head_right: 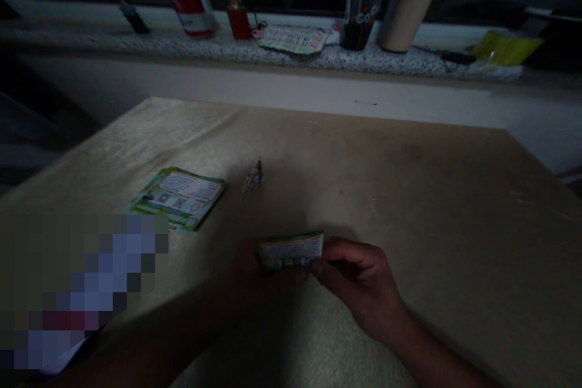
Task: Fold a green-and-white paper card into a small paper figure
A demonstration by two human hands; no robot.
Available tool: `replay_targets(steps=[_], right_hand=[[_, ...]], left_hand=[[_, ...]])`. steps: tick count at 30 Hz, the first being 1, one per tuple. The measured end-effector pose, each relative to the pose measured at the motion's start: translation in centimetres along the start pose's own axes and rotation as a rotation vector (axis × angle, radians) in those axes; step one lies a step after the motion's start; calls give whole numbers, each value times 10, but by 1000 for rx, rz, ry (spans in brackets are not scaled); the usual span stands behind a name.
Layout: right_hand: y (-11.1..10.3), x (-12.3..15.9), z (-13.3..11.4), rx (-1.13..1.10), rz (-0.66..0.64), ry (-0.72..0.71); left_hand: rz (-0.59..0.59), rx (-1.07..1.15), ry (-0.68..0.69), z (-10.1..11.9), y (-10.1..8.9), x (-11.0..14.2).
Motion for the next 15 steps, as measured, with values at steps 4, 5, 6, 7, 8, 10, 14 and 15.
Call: replay_targets(steps=[4, 5, 6, 7, 8, 10, 14, 15], right_hand=[[-1, 4, 8, -84, 18, 98], [-1, 6, 10, -116, 23, 134], [0, 7, 12, -159, 24, 177], [2, 9, 14, -213, 25, 224], [4, 10, 15, -270, 23, 275], [8, 12, 16, -381, 38, 379], [12, 14, 16, -438, 69, 490], [11, 13, 16, -428, 77, 482]], left_hand=[[-5, -11, 30, 0, 4, 2], [-10, -13, 22, 0, 4, 2], [-21, -9, 17, 0, 4, 2], [-37, -5, 16, 2, 4, 3], [-58, -8, 16, 4, 4, 3], [-110, -37, 11, 9, 4, 3], [-136, -69, -11, 14, 3, 1], [-138, -54, -9, 14, 3, 1]])
Point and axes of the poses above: each hand's wrist, its own x-axis away from the middle knuckle, its own y-axis out of the palm, z = x × y, the point moved 4 cm from there along -x, towards the middle knuckle, and after that the axes turned 14 degrees about z, right-handed, at the moved point
